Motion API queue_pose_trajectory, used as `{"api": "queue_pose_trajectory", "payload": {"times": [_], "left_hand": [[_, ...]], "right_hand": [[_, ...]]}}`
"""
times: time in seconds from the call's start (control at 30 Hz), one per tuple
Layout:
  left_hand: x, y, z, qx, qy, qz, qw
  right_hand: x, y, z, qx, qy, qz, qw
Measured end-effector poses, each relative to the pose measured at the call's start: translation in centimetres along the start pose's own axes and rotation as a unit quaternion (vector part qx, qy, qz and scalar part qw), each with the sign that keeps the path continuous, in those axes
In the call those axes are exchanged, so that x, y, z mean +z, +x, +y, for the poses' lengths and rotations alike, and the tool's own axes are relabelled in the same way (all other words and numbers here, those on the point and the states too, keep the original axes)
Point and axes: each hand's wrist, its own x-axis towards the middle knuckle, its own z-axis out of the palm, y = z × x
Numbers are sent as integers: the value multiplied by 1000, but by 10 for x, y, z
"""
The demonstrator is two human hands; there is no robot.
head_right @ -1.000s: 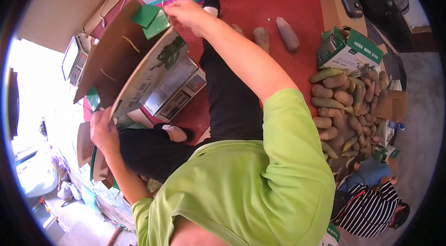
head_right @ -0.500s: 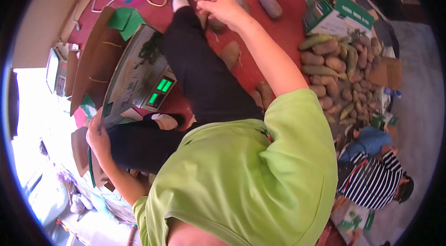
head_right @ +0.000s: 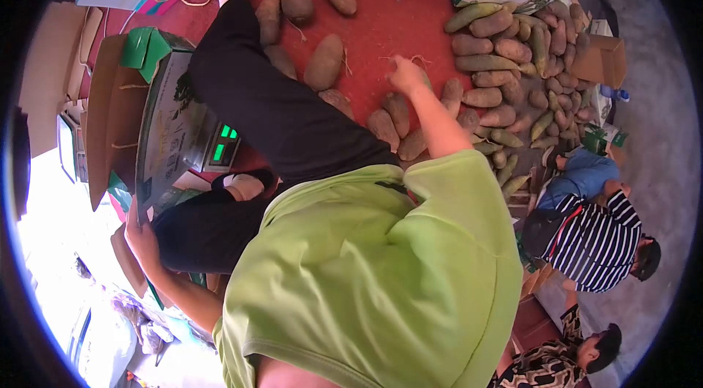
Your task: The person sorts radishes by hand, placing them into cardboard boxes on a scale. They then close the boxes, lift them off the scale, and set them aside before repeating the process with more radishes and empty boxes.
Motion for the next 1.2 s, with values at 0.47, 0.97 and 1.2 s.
{"api": "queue_pose_trajectory", "payload": {"times": [0.47,0.97,1.2], "left_hand": [[7,3,30,-28,43,52,997],[-2,-3,49,-37,140,69,987],[-2,-5,47,-45,147,75,985]], "right_hand": [[80,-24,52,144,-39,-123,981],[-143,12,-194,-285,329,158,887],[-170,-69,-430,-486,449,115,741]]}}
